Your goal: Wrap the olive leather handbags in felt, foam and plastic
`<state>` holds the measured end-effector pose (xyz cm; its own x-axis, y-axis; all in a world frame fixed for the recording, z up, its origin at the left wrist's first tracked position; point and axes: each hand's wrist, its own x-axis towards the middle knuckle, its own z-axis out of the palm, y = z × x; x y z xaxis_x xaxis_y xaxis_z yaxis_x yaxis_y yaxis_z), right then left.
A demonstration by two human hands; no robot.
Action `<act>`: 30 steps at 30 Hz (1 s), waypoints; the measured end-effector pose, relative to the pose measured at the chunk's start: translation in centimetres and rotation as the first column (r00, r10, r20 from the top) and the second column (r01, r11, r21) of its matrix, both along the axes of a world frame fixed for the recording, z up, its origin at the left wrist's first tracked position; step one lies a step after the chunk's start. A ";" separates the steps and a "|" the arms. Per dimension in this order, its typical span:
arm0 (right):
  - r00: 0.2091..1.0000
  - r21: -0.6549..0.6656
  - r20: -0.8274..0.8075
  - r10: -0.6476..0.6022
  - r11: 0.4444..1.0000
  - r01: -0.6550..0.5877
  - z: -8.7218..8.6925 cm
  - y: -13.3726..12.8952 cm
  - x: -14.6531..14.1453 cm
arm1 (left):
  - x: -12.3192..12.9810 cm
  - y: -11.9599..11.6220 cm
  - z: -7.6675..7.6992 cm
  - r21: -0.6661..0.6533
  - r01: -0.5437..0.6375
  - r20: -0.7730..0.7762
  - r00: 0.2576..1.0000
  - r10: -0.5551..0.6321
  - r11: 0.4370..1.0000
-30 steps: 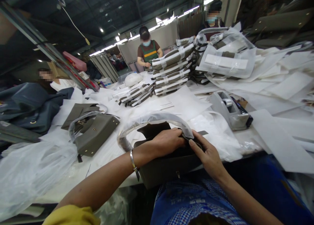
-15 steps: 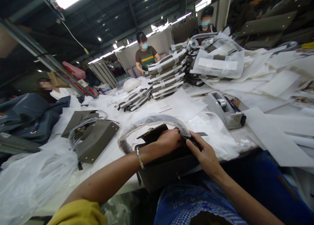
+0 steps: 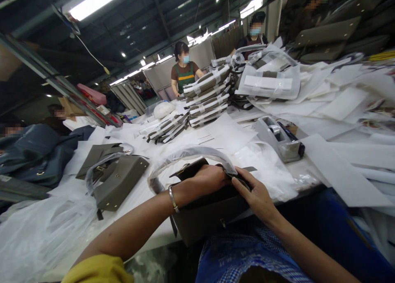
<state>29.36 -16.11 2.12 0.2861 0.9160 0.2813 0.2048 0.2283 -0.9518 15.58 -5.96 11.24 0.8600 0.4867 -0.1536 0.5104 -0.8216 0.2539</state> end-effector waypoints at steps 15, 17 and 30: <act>1.000 -0.006 0.010 0.005 1.000 -0.005 -0.1 0.2 0.1 | -1.1 0.6 -1.2 -0.014 0.174 0.037 0.984 -0.174 0.985; 1.000 -0.010 0.023 0.007 1.000 -0.007 -0.2 0.4 0.1 | -1.1 0.7 -1.3 -0.007 0.162 0.009 0.987 -0.162 0.987; 0.953 0.122 0.203 0.223 0.960 -0.251 -0.6 3.0 1.4 | -4.9 -1.7 4.4 0.013 -0.077 0.088 0.993 0.076 0.997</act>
<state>30.80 -13.14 1.50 -0.0040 0.8964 0.4432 0.2973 0.4243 -0.8553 10.65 -7.64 15.63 0.8298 0.5535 -0.0710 0.5484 -0.7855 0.2868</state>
